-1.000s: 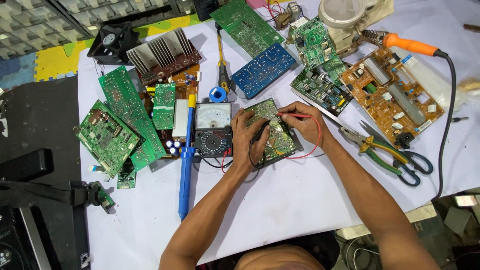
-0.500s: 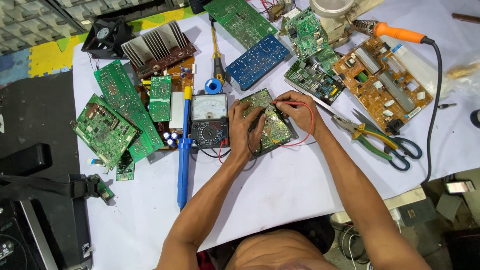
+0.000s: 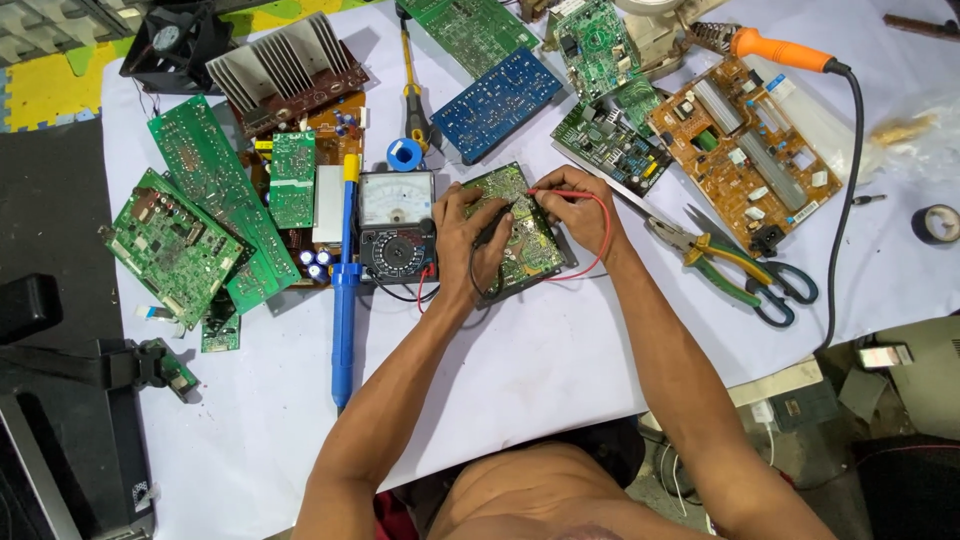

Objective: Using a multimeter to test various points on a circuit board for diagnostic purposes.

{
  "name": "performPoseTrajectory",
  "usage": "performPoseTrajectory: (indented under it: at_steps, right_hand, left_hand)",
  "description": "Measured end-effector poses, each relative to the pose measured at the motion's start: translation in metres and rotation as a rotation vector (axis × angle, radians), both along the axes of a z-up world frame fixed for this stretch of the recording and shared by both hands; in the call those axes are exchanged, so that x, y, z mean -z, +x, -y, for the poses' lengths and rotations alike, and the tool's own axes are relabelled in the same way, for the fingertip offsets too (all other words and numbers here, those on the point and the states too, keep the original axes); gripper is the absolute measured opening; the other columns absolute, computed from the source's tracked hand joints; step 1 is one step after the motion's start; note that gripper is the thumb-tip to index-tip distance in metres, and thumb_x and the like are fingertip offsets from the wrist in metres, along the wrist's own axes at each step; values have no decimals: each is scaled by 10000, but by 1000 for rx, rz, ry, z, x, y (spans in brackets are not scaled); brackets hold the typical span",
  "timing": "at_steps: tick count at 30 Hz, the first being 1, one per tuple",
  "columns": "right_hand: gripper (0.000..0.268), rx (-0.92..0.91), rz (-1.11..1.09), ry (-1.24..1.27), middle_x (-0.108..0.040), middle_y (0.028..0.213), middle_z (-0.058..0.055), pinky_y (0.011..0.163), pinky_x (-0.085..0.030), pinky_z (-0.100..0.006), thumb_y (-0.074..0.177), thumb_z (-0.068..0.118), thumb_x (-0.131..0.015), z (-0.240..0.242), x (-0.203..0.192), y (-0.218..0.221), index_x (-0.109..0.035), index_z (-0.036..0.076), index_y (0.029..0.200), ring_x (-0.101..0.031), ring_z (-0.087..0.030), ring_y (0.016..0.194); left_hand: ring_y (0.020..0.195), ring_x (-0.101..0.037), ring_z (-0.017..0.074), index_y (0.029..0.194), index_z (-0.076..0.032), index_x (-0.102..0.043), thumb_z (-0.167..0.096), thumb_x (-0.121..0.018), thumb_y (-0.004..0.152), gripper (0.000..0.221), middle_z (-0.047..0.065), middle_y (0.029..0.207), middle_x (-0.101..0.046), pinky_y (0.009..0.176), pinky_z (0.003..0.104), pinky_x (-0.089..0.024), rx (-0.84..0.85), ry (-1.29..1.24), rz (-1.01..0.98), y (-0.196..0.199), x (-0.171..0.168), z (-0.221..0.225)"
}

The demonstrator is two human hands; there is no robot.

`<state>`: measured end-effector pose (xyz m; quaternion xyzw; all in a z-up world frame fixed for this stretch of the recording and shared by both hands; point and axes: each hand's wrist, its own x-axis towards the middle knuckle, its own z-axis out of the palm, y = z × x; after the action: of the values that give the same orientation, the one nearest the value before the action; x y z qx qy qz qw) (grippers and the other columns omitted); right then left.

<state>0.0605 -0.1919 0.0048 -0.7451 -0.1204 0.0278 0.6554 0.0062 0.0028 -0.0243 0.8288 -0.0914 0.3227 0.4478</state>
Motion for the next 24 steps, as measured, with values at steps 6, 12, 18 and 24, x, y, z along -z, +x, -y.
performPoseTrajectory:
  at_steps: [6,12,18,24]
  right_hand:
    - [157,-34,42,-70,-696,720,-133,604,-556,-273,918,87,-734,4,-1,0,-746,3,1050,-667,-132,620]
    - [145,-44,-49,-66,-692,731,-110,616,-569,-267,913,104,-729,2,-1,6,-735,22,1033,-665,-127,625]
    - [198,-100,-258,-11,-623,675,-101,561,-568,-254,852,167,-741,1,-12,22,-705,36,996,-647,-124,582]
    - [158,-62,-39,-68,-672,707,-129,549,-548,-264,884,105,-725,1,-1,9,-736,45,1030,-668,-150,559]
  left_hand:
    - [1278,-510,361,1053,-187,-793,-265,-791,896,176,77,1171,-603,1113,464,-428,-8,-5,-30,1,2,1]
    - [1331,-490,405,1049,-156,-787,-254,-780,905,174,119,1240,-592,1120,491,-421,-17,-18,-68,-3,-8,4]
    - [1351,-469,468,1065,-131,-793,-252,-755,923,191,196,1345,-553,1119,545,-409,3,-21,-122,-4,-12,2]
    - [1311,-507,392,1091,-199,-786,-275,-757,931,180,124,1336,-558,1103,481,-432,-23,-30,-82,6,11,1]
